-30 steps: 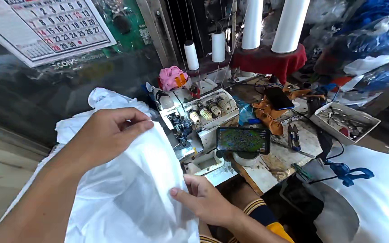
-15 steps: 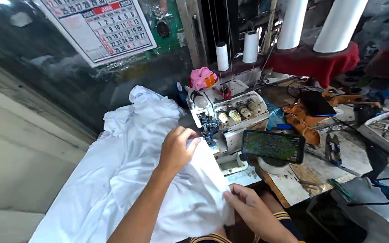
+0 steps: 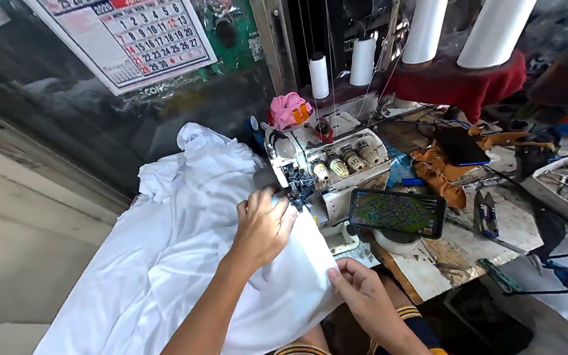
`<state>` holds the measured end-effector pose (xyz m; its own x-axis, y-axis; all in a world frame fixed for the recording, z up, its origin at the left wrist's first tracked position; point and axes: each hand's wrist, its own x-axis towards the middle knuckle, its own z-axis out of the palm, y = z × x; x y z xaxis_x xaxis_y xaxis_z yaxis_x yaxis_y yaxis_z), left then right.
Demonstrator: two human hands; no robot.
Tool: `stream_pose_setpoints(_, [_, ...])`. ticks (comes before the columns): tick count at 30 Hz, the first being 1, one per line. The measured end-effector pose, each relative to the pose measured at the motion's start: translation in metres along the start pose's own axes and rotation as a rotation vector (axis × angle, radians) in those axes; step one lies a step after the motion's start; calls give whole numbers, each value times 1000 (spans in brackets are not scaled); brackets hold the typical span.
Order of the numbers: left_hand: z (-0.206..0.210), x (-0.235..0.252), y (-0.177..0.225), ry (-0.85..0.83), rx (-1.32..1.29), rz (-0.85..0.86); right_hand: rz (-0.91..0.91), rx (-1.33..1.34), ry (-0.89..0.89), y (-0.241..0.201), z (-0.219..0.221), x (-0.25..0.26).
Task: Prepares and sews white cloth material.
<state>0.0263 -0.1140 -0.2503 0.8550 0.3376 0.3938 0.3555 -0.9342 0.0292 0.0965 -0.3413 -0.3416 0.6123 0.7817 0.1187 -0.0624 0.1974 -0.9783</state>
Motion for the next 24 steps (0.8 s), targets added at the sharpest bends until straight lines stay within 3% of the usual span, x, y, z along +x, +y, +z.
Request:
stream_pose_setpoints(5, [-5,-23,14,78,-50,9,-17,-198,-200,2,-21,-32])
stream_pose_setpoints(10, [15,-42,23,65,-137,63,139,-554,-399,1,-81,-114])
stream_pose_setpoints(14, [20,-50,26,58,-168,63,298,-816,-226,-10,-135,-181])
stream_pose_setpoints(17, [-18,-59,42,30,-230,26,465,-1057,-45,-31,-172,-219])
stream_pose_setpoints(21, [-53,-72,77,84,-353,44,529,-1265,303,-53,-222,-242])
stream_pose_setpoints(24, [-59,-78,85,37,-386,70,664,-1368,361,-52,-252,-241])
